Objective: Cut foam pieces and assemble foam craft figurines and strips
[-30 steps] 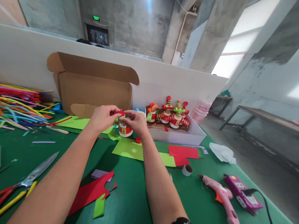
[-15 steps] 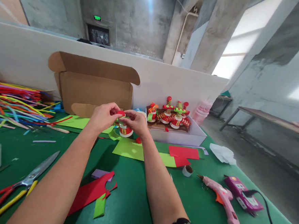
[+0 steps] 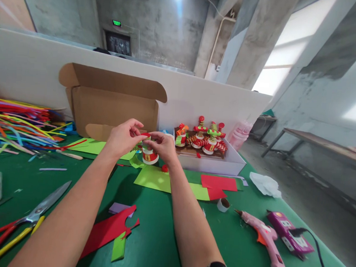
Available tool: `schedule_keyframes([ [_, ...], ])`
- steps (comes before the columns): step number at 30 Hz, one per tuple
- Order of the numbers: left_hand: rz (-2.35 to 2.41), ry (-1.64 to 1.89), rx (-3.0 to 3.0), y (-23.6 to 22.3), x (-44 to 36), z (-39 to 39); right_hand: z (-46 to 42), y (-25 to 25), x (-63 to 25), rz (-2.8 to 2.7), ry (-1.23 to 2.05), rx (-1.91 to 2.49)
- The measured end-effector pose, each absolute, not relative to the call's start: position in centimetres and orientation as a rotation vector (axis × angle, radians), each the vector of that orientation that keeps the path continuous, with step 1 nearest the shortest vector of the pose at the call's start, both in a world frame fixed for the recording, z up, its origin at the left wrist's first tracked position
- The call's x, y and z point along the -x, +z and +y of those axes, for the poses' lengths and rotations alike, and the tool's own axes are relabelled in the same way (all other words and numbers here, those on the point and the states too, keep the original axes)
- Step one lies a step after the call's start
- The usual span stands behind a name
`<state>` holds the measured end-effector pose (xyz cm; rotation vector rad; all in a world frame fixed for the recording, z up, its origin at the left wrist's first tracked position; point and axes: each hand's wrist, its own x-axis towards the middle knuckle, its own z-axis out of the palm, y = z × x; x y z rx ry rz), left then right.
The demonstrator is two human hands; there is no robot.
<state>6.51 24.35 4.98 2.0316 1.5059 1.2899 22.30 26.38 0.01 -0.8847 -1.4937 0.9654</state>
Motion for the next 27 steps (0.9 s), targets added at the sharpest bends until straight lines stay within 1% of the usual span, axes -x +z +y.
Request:
schedule_keyframes([
  [9,1.410,1.341,-1.933,5.3,-6.0,24.2,26.5,-0.1,-22.5,-1.428,1.021,0.861],
  [21,1.141,1.367,-1.430,4.0,-7.8,24.6,26.4,-0.2,-22.7,-1.469,0.979,0.803],
  [27,1.079,1.429,-1.366,3.9,-8.0,24.7,26.0,0.2,-22.7,-1.458,1.066,0.766],
])
